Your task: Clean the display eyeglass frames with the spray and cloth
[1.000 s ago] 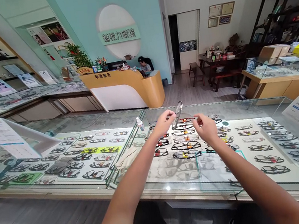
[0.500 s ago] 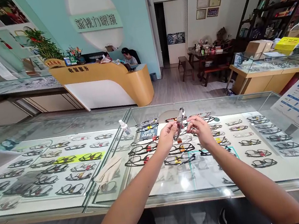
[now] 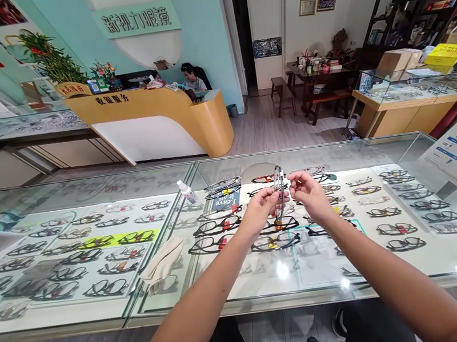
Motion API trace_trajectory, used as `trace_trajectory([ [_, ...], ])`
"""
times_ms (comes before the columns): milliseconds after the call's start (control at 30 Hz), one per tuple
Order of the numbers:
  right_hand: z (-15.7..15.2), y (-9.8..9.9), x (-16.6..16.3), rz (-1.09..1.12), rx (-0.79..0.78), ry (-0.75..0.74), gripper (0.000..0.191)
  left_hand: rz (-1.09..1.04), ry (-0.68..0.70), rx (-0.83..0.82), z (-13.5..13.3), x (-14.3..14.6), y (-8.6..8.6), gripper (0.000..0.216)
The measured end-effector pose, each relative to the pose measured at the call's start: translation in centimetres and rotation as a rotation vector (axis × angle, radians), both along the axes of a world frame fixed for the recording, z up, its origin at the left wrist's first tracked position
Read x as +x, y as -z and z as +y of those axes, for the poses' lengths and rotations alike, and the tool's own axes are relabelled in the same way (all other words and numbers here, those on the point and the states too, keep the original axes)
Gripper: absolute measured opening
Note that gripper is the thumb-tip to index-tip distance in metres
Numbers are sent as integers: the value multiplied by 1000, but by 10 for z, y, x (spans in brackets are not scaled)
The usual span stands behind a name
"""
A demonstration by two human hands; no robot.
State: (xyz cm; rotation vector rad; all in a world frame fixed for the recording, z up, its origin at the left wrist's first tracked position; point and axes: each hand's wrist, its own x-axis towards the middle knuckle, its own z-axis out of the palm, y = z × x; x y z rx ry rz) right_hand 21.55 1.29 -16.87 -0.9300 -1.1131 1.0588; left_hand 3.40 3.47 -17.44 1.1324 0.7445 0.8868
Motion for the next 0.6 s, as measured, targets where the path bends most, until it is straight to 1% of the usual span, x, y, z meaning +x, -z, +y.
trace_trajectory([
  [100, -2, 2, -1, -134, 67, 5, 35, 8, 2, -7, 2, -1, 3, 56],
  [200, -6, 3, -2, -366, 221, 100, 25, 14, 2, -14, 3, -2, 5, 55],
  [300, -9, 1, -2, -552, 347, 183, 22, 9, -7, -8, 3, -3, 3, 53],
  [400, -10, -1, -1, -612, 376, 214, 23, -18, -10, -13, 2, -4, -1, 54],
  [600, -12, -4, -2, -643, 409, 238, 23, -35, -13, -13, 1, -4, -5, 54],
])
